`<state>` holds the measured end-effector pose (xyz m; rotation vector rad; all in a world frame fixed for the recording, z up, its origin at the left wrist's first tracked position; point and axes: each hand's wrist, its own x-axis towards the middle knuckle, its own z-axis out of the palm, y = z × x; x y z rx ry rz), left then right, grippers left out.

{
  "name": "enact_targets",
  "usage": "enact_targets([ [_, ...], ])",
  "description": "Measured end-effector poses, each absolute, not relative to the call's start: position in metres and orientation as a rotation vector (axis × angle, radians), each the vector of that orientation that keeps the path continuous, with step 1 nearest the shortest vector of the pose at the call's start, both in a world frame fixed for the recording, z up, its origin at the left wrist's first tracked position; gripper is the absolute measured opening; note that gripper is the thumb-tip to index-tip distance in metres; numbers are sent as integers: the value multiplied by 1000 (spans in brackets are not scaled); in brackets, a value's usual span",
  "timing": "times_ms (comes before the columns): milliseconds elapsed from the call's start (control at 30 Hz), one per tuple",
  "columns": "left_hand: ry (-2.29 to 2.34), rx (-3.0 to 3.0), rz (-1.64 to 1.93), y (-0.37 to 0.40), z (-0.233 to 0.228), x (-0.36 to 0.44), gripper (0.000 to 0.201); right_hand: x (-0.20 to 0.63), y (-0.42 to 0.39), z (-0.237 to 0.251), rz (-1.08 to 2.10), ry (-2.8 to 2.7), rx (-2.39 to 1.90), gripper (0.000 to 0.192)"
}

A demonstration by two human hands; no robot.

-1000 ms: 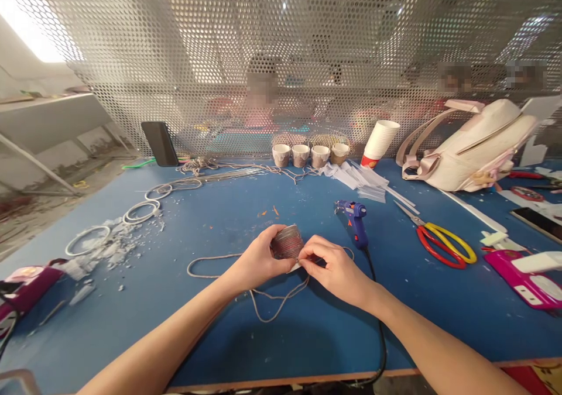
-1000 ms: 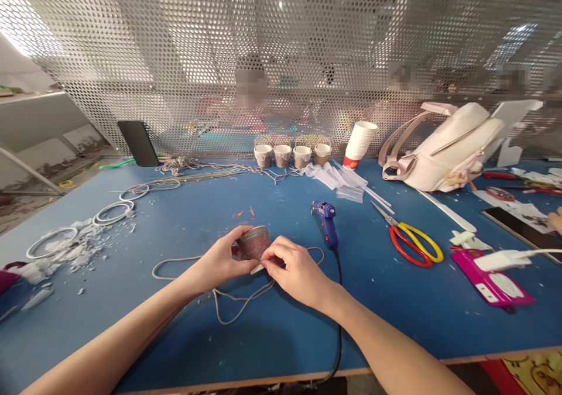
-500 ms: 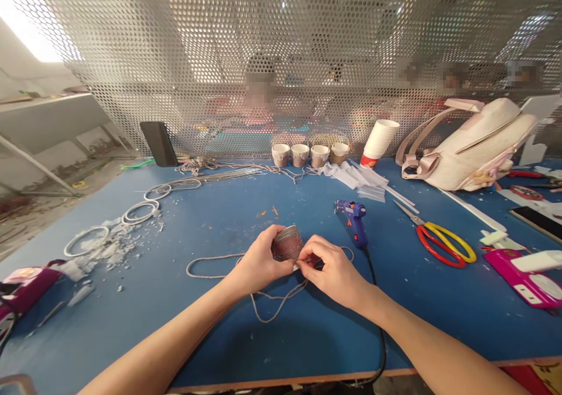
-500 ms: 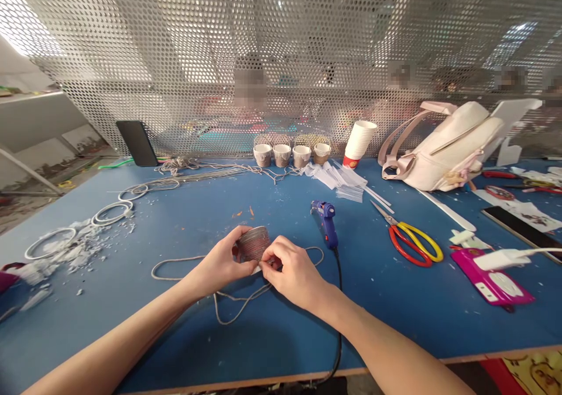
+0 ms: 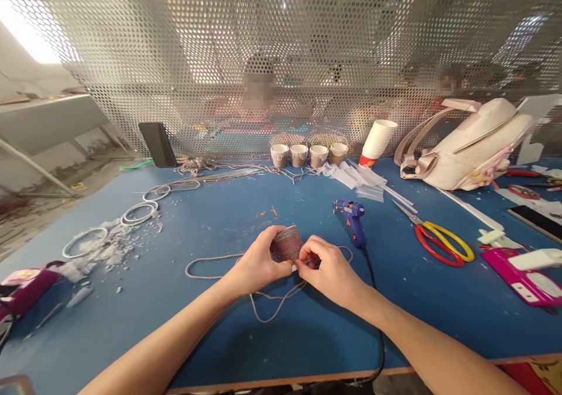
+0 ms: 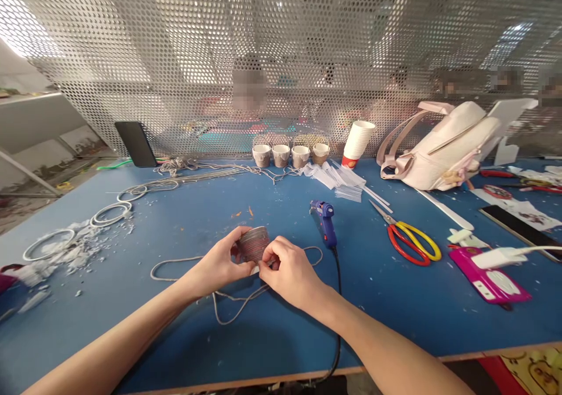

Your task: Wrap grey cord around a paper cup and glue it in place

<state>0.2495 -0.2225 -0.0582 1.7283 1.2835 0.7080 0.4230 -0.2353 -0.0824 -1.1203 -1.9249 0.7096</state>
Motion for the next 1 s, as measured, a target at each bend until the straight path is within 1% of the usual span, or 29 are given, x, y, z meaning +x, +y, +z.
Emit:
enact_targets([
  [267, 1341, 1771, 731, -224, -57, 252, 39, 423, -235, -83, 766, -1897, -1144, 19],
  [600, 1357, 1792, 734, -224, -58, 253, 36, 430, -232, -76, 1029, -1799, -1203, 12],
  [1000, 1333, 1765, 743, -222, -61, 250, 35, 438, -228, -76, 1108, -1750, -1260, 12],
])
